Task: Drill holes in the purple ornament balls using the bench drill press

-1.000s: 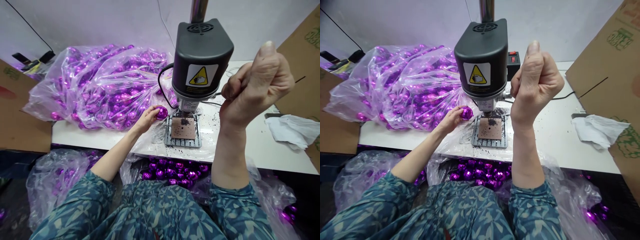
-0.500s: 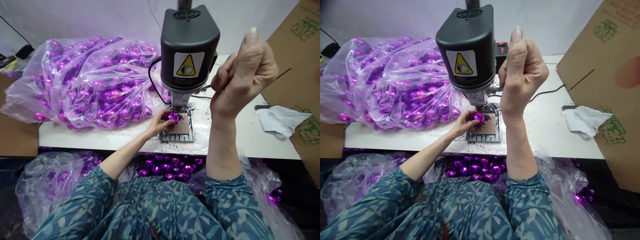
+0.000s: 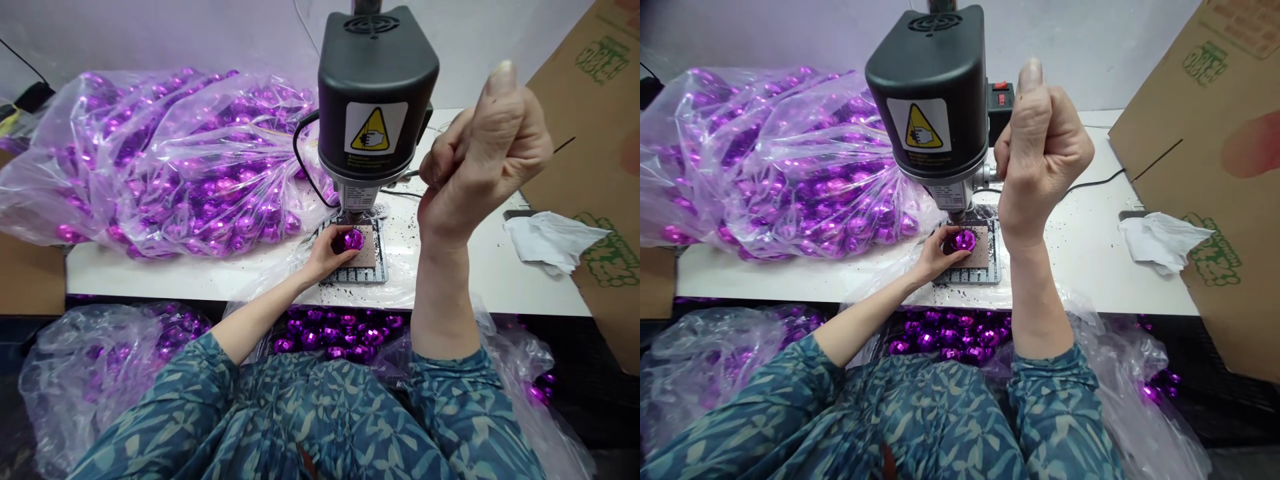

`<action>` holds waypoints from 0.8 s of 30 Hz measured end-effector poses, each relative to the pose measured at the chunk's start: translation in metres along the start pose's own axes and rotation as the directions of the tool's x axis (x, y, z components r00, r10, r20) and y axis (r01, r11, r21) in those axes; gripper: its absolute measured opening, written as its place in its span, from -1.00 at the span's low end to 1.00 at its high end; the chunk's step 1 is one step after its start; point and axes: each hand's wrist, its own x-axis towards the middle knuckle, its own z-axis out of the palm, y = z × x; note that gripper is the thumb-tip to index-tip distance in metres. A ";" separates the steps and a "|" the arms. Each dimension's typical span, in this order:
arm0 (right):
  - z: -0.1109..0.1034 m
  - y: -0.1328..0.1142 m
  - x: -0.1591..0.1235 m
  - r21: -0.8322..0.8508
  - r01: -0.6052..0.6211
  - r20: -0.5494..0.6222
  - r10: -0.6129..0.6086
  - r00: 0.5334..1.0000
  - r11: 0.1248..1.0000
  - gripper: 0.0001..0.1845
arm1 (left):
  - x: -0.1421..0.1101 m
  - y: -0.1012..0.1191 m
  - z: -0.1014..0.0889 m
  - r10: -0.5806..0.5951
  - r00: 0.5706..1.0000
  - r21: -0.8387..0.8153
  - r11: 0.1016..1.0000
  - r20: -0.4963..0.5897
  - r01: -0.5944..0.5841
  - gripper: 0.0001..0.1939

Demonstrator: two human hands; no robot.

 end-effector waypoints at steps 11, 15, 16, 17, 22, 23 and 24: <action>-0.015 -0.002 -0.036 0.123 0.070 -0.093 -0.059 0.994 0.990 -0.39 | -0.002 -0.003 0.000 0.034 0.999 -0.005 0.999 -0.009 -0.034 -0.48; -0.020 0.007 -0.044 0.172 0.158 -0.107 -0.141 0.984 0.972 -0.38 | -0.002 -0.007 0.002 0.042 0.999 -0.014 0.999 -0.019 -0.042 -0.47; -0.021 0.010 -0.045 0.186 0.184 -0.102 -0.167 0.981 0.965 -0.40 | -0.002 -0.008 0.002 0.042 0.999 -0.017 0.999 -0.023 -0.042 -0.47; -0.023 0.013 -0.047 0.199 0.210 -0.093 -0.195 0.976 0.957 -0.42 | -0.002 -0.008 0.003 0.043 0.999 -0.018 0.999 -0.025 -0.043 -0.47; -0.029 0.026 -0.054 0.182 0.285 -0.079 -0.275 0.958 0.941 -0.50 | -0.003 -0.009 0.003 0.044 0.999 -0.031 0.999 -0.025 -0.045 -0.47; -0.030 0.029 -0.056 0.155 0.289 -0.085 -0.279 0.957 0.945 -0.49 | -0.003 -0.009 0.003 0.039 0.999 -0.037 0.999 -0.024 -0.040 -0.47; -0.031 0.032 -0.058 0.131 0.300 -0.098 -0.289 0.952 0.945 -0.47 | -0.003 -0.009 0.003 0.032 0.999 -0.042 0.999 -0.026 -0.033 -0.47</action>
